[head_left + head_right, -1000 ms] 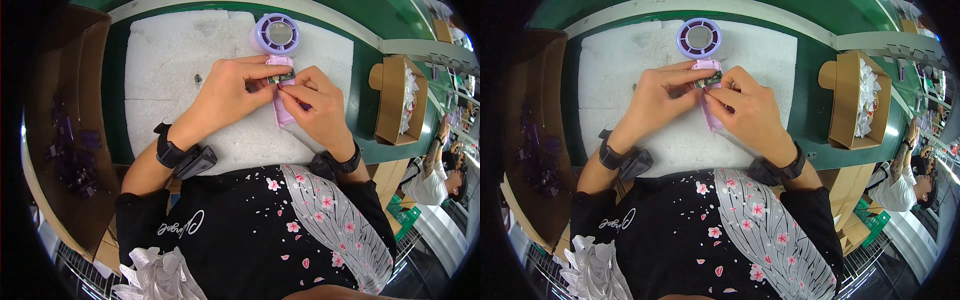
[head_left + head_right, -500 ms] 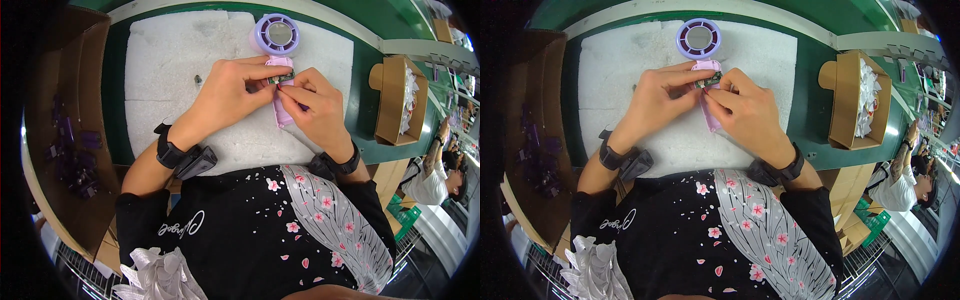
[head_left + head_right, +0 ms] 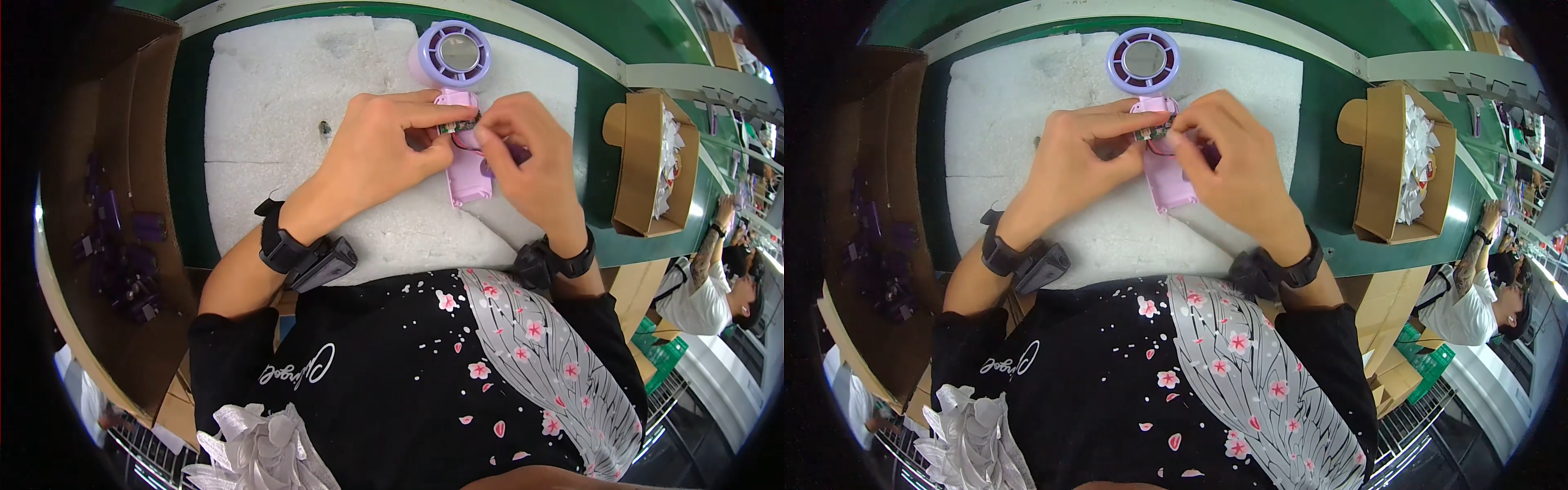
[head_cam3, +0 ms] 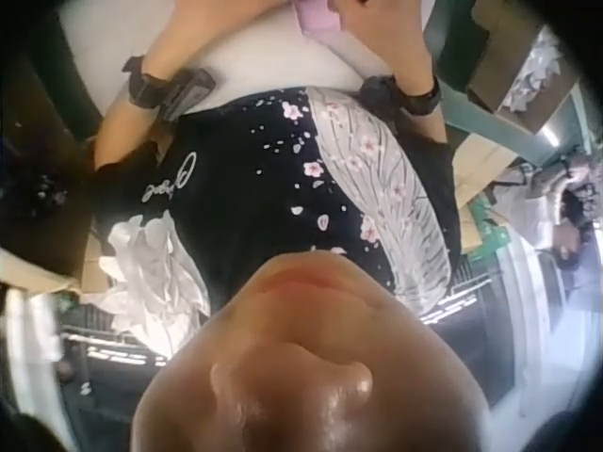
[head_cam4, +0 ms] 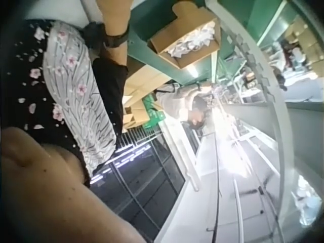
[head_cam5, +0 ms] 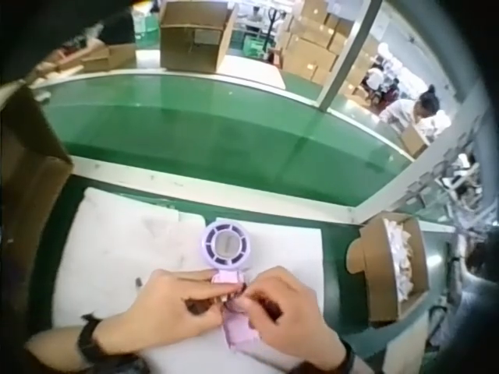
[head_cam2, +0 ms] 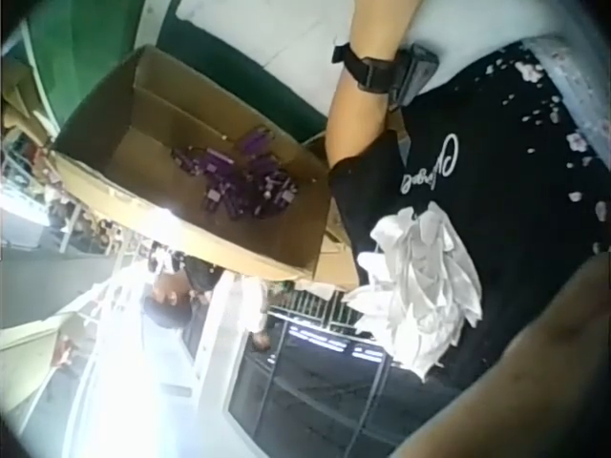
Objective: The person connects a battery pack to a circuit board inside a fan housing, presses the batteries into the compartment, and tests the fan before repeating the process with a new unit. Between assemblies, they pick up a battery pack and apply a piece of tape to it.
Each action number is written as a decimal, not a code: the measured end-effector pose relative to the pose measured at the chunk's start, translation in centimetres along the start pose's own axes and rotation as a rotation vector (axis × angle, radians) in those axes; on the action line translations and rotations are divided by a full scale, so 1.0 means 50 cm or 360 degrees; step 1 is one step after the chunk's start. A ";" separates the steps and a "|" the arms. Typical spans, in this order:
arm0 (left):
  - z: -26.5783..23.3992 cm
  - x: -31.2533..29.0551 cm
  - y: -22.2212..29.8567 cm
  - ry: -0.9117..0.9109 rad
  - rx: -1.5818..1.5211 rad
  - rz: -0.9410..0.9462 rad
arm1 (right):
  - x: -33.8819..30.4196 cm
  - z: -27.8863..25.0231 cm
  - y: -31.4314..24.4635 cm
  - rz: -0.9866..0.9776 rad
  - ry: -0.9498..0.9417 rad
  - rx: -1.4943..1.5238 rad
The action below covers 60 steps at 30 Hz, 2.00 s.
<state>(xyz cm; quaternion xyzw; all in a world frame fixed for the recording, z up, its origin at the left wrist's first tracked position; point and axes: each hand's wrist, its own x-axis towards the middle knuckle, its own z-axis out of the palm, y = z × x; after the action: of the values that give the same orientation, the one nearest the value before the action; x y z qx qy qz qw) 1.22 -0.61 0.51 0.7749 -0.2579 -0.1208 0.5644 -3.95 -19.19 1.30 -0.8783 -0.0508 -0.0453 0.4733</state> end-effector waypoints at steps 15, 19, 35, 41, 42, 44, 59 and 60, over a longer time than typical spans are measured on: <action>-0.005 0.004 -0.006 -0.0037 0.0075 0.0068 | 0.010 0.001 -0.002 -0.0069 -0.0039 -0.0087; -0.007 0.007 -0.002 -0.0055 0.0123 0.0032 | 0.011 0.005 0.004 -0.0101 0.0001 -0.0071; -0.014 0.006 -0.010 -0.0168 -0.0288 -0.0149 | 0.007 -0.065 -0.011 0.0350 -0.0709 0.0308; -0.003 0.006 -0.002 -0.0030 -0.0283 -0.0192 | 0.006 -0.061 -0.011 0.0314 -0.0734 0.0181; -0.001 0.006 -0.003 0.0006 -0.0280 -0.0198 | 0.008 -0.062 -0.017 0.0315 -0.0733 0.0183; -0.002 0.004 -0.007 0.0048 -0.0274 -0.0207 | 0.015 -0.069 -0.042 0.0703 -0.0737 0.0388; -0.017 0.008 -0.013 0.0155 -0.0099 -0.0120 | 0.013 -0.101 0.017 0.0621 -0.0852 0.1427; -0.017 0.008 -0.011 0.0155 -0.0099 -0.0118 | 0.014 -0.101 0.023 0.0602 -0.0845 0.1427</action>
<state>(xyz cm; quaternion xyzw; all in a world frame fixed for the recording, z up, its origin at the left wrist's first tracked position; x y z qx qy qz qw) 2.11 -0.02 0.29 0.7709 -0.1975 -0.1116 0.5951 -3.28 -24.03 3.19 -0.5660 -0.0241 0.2894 0.7716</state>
